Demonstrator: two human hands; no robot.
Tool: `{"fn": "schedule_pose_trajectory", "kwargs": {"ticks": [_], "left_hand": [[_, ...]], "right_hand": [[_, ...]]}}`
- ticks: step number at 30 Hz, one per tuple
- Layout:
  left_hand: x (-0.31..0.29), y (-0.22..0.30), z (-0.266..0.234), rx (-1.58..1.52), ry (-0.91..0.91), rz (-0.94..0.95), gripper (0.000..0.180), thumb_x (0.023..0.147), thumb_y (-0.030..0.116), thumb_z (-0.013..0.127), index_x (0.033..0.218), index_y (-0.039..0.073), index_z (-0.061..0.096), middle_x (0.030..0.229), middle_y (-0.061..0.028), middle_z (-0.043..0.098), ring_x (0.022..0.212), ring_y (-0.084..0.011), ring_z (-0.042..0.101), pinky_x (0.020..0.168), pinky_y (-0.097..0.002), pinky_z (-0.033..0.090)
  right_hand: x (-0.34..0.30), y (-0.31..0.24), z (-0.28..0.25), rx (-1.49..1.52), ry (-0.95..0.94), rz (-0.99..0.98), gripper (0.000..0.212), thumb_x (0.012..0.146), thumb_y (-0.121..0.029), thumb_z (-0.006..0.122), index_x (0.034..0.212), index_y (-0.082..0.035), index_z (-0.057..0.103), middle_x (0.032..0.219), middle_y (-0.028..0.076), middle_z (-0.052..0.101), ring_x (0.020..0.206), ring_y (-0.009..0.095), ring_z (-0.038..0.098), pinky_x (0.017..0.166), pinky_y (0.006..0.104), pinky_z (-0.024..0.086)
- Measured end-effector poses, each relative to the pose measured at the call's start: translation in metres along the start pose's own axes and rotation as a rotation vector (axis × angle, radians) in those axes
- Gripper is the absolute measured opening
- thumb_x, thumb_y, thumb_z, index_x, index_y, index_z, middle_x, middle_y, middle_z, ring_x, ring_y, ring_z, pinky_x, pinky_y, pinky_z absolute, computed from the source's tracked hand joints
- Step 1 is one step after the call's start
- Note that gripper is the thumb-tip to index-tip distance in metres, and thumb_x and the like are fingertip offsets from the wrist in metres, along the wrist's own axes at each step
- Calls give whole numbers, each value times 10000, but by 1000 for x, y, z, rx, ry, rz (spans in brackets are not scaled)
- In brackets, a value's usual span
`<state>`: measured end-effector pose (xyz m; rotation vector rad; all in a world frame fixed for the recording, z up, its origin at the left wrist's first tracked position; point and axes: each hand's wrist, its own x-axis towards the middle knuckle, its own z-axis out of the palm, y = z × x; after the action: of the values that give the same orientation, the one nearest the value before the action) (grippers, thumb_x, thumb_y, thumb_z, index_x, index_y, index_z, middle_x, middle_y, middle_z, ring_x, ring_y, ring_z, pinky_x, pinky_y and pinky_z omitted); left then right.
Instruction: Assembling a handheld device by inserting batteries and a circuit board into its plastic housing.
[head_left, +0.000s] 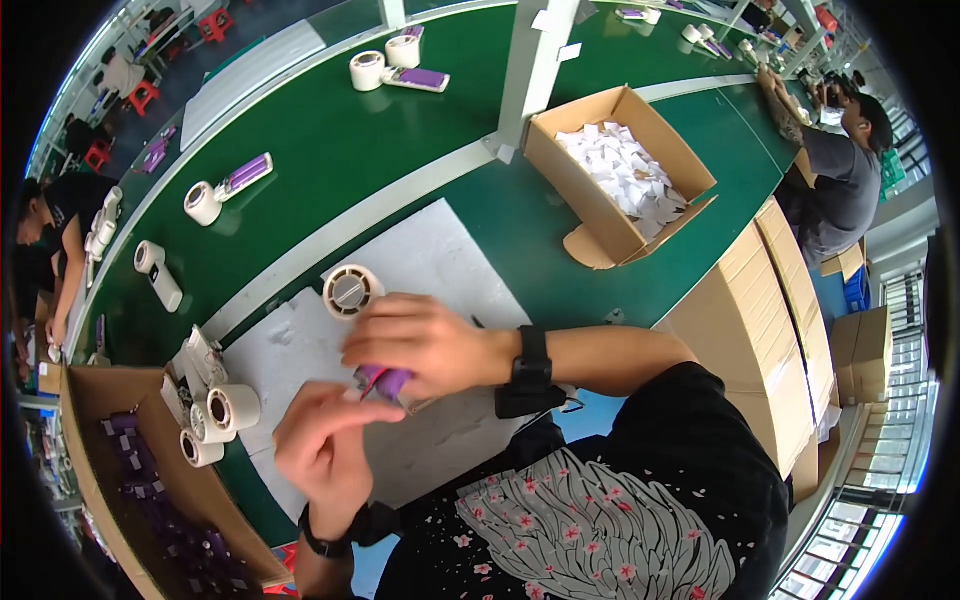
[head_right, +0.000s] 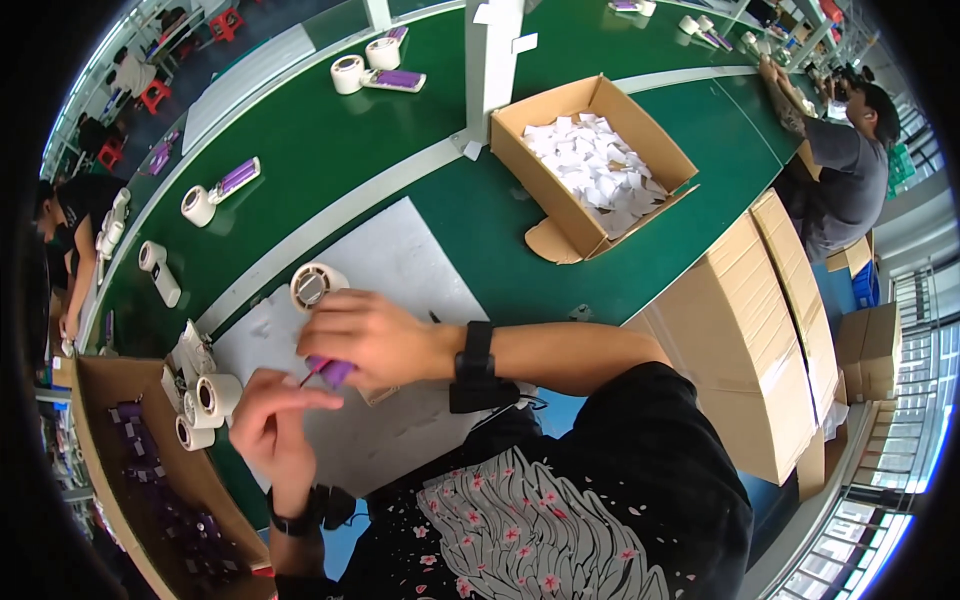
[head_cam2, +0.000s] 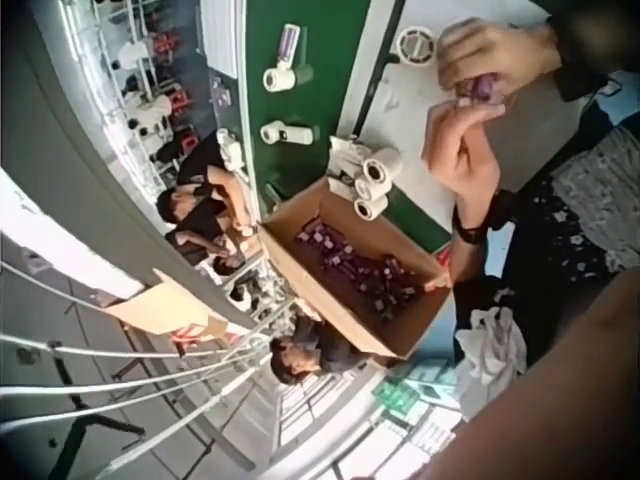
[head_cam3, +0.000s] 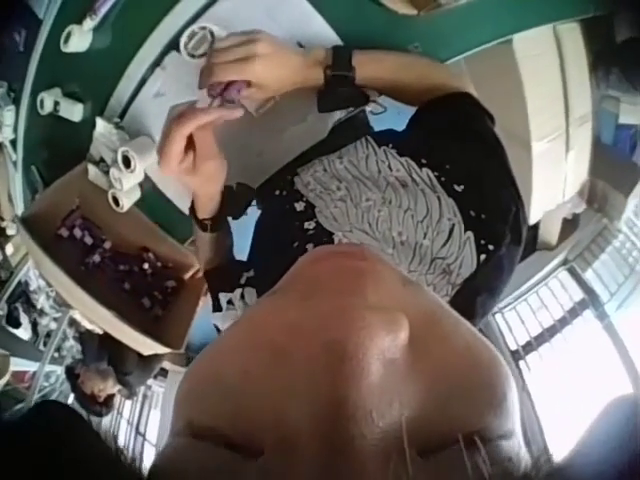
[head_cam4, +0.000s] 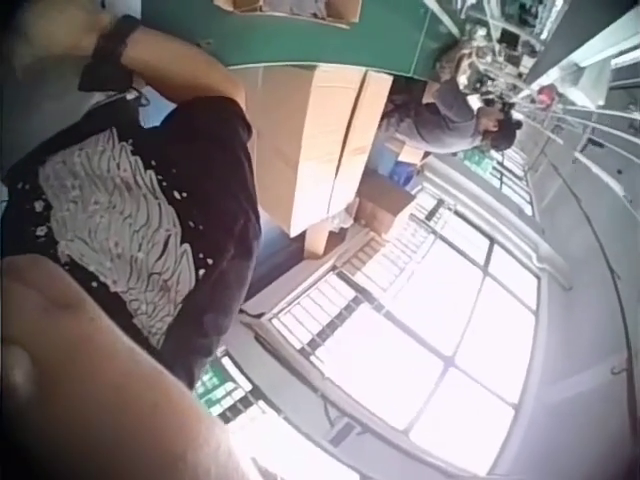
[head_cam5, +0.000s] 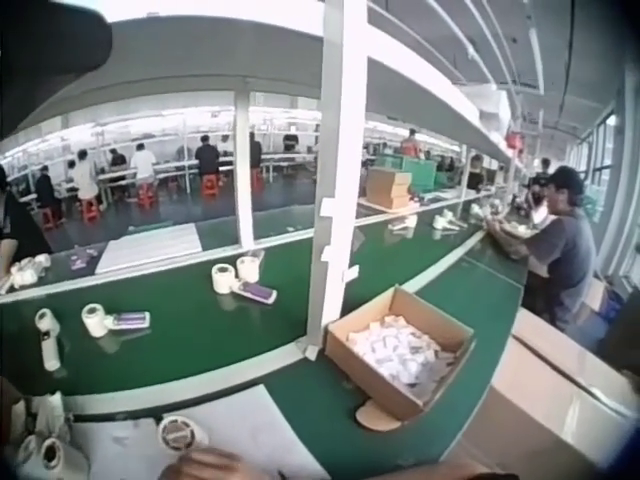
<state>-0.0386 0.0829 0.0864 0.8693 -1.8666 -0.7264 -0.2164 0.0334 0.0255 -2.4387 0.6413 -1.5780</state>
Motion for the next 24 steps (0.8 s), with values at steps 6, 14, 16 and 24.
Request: {"fn": "schedule_pose_trajectory", "kwargs": {"ticks": [6,14,16,24], "left_hand": [[9,-30,8,0,156,-250,349,738,-12,734,1066,37,625,842,-94,620,694,-207,608,605,-288,478],[1,-68,10,196,-252,-294,471,707,89,803,1101,62,545,906,-85,597,750,-226,615,687,-351,514],[10,-77,9,198,-264,-303,466,709,95,802,1094,62,542,919,-84,594,756,-227,613,697,-357,515],[16,-98,-3,-52,-355,-378,465,698,99,798,1086,76,543,914,-65,579,751,-185,595,684,-323,506]], "right_hand": [[-5,2,-6,71,-154,614,249,806,-146,718,986,-18,604,792,143,638,692,302,646,599,354,505],[-1,5,1,-6,-174,730,290,784,-138,759,990,-17,594,799,140,624,685,306,616,628,343,501],[-4,12,3,15,-138,731,291,778,-125,765,981,-16,587,827,132,616,710,293,605,657,339,497],[-1,16,-1,59,-164,808,269,766,-55,757,957,-20,570,878,97,604,763,254,592,696,317,483]]}}
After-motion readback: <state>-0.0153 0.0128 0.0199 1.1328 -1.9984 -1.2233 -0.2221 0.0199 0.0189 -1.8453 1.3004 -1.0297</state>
